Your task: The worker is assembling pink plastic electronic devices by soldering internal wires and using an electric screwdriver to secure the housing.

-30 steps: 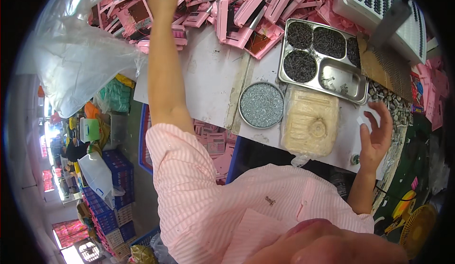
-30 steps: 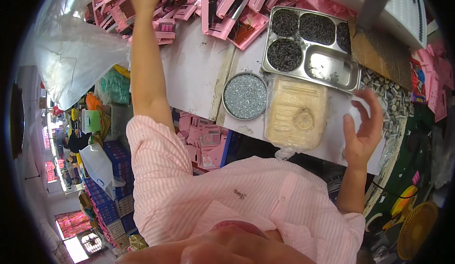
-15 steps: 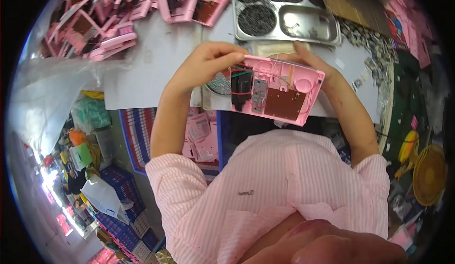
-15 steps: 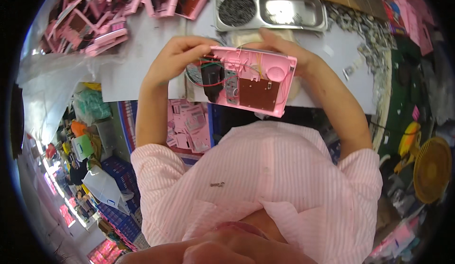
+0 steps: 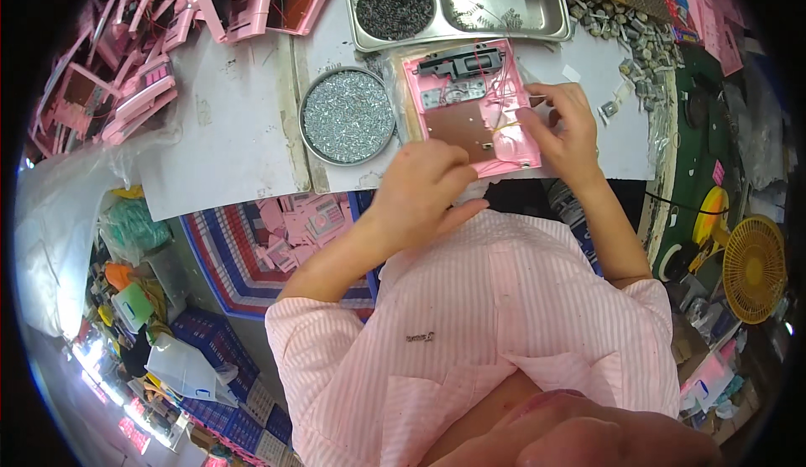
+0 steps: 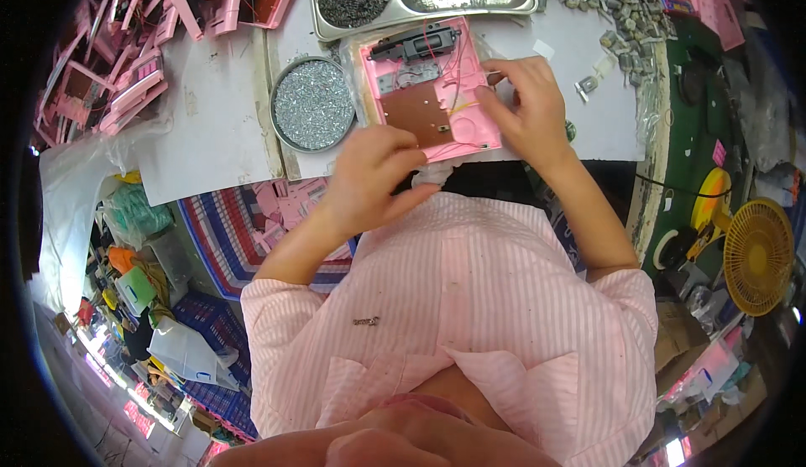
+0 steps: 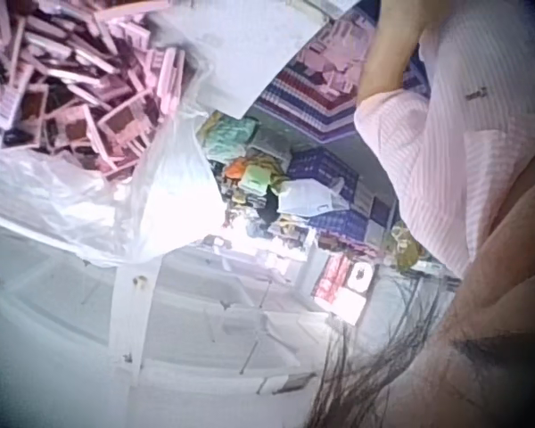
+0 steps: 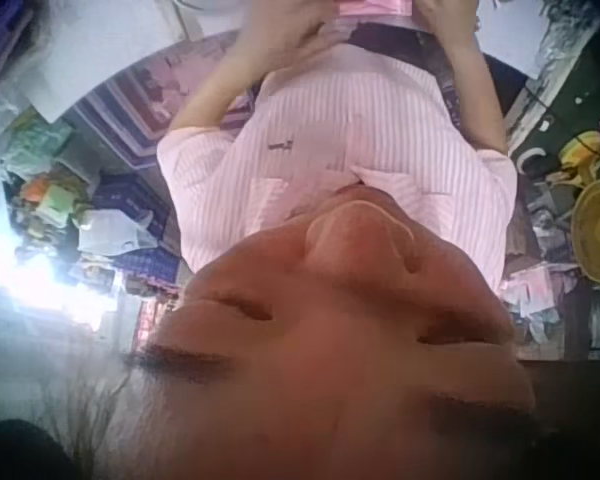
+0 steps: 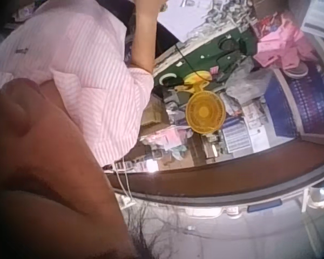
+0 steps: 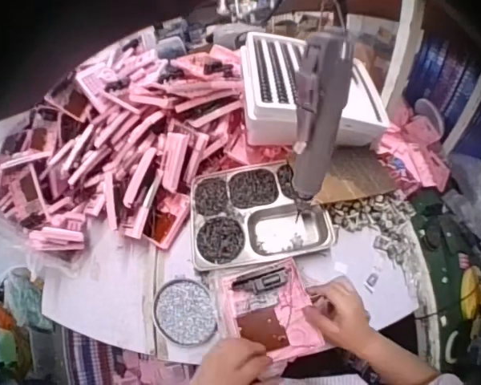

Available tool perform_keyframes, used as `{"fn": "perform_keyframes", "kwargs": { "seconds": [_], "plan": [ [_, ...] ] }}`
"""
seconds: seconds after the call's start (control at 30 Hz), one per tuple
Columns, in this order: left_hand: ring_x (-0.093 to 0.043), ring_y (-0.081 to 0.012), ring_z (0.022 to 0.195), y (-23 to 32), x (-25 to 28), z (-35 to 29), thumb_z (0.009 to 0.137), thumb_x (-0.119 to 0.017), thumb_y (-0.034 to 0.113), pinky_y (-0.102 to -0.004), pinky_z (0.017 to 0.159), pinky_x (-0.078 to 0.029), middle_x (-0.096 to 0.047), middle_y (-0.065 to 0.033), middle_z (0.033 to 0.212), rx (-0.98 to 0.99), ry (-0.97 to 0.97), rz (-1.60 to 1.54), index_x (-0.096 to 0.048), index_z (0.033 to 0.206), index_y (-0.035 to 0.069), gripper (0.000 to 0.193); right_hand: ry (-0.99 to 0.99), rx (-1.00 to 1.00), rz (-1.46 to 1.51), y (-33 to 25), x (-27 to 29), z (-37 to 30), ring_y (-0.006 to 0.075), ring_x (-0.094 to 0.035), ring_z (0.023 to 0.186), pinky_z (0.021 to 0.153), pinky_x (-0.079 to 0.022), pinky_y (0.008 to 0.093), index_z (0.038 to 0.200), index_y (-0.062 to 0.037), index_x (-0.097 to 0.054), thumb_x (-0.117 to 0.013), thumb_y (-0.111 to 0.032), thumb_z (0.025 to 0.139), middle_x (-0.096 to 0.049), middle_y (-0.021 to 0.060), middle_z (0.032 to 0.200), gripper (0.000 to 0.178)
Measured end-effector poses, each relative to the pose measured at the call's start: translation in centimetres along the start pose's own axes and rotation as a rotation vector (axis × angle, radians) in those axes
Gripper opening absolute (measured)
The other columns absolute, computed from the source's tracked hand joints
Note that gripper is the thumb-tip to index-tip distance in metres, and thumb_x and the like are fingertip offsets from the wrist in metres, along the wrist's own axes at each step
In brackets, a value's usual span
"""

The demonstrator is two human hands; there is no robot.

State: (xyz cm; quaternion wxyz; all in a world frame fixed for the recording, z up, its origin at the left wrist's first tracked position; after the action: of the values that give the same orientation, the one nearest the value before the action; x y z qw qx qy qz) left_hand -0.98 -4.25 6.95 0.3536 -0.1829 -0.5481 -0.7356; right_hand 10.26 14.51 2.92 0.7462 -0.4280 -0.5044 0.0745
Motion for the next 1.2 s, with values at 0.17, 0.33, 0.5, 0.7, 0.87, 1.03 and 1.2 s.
{"fn": "perform_keyframes", "kwargs": {
  "seconds": [0.17,0.33,0.5,0.7,0.87,1.03,1.2],
  "plan": [
    [-0.059,-0.0252,0.088,-3.6,-1.5,-2.6,0.073,-0.082,0.014,-0.0405,0.079,-0.042,-0.060,-0.0049,0.098,0.022,0.047,0.173,-0.068,0.092,0.011,0.025,0.108,0.175,-0.035,-0.2,-2.6,0.4,0.0295,-0.053,0.091,0.079,-0.046,0.0367,0.093,-0.0052,-0.073,-0.072,-0.011,0.080,-0.060,0.0081,0.095,0.015],
    [-0.058,-0.0244,0.087,-3.9,-1.5,-2.7,0.073,-0.081,0.014,-0.0405,0.081,-0.039,-0.060,-0.0033,0.096,0.032,0.114,0.158,-0.068,0.086,0.012,0.019,0.042,0.210,-0.092,-0.9,-1.9,2.3,0.0255,-0.054,0.081,0.071,-0.046,0.0359,0.083,-0.0087,-0.073,-0.077,-0.020,0.076,-0.058,0.0042,0.080,0.013],
    [-0.060,-0.0218,0.089,-3.4,-1.3,-0.5,0.074,-0.078,0.016,-0.0401,0.084,-0.039,-0.062,-0.0020,0.094,0.176,0.048,0.136,-0.067,0.088,0.012,0.018,0.128,0.169,-0.218,-1.5,-2.5,3.5,0.0229,-0.054,0.075,0.064,-0.045,0.0349,0.075,-0.0096,-0.070,-0.078,-0.028,0.075,-0.056,0.0029,0.068,0.020],
    [-0.062,-0.0214,0.086,-3.2,-4.0,3.9,0.077,-0.074,0.017,-0.0406,0.083,-0.040,-0.062,-0.0019,0.087,0.227,0.146,0.337,-0.068,0.091,0.012,0.016,0.116,-0.111,0.062,1.4,-2.1,4.9,0.0289,-0.060,0.063,0.060,-0.048,0.0390,0.079,-0.0018,-0.070,-0.074,-0.034,0.081,-0.063,0.0115,0.068,0.032],
    [-0.062,-0.0217,0.086,-3.3,-4.9,4.0,0.077,-0.073,0.015,-0.0409,0.083,-0.040,-0.060,-0.0018,0.082,0.220,0.131,0.334,-0.069,0.087,0.012,0.012,0.026,-0.225,-0.071,4.0,-1.6,8.3,0.0323,-0.066,0.062,0.063,-0.050,0.0414,0.082,0.0003,-0.073,-0.067,-0.048,0.086,-0.068,0.0162,0.068,0.048],
    [-0.062,-0.0231,0.077,-3.8,-4.6,3.8,0.078,-0.073,0.013,-0.0393,0.075,-0.042,-0.061,-0.0029,0.079,0.174,0.187,0.227,-0.068,0.082,0.010,0.007,-0.039,-0.132,-0.112,3.3,-1.6,8.2,0.0224,-0.062,0.060,0.059,-0.047,0.0355,0.084,0.0000,-0.074,-0.067,-0.042,0.090,-0.065,0.0107,0.064,0.043],
    [-0.060,-0.0248,0.066,-5.1,-3.9,3.2,0.079,-0.074,0.011,-0.0365,0.069,-0.044,-0.061,-0.0055,0.077,0.272,0.212,-0.005,-0.069,0.086,0.007,0.009,-0.009,-0.332,0.459,5.6,0.0,4.6,0.0078,-0.054,0.057,0.054,-0.042,0.0254,0.091,0.0009,-0.074,-0.065,-0.024,0.096,-0.061,0.0001,0.064,0.027]
  ]
}}
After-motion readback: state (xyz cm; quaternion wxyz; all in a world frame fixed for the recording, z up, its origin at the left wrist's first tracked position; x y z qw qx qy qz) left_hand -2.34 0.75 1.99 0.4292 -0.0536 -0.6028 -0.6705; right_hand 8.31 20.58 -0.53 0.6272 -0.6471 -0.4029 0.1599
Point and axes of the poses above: each hand's wrist, its own z-axis towards the middle knuckle, its own x-axis out of the back of the hand, y = z × x, the point moved 6 cm from there along z, towards the middle knuckle
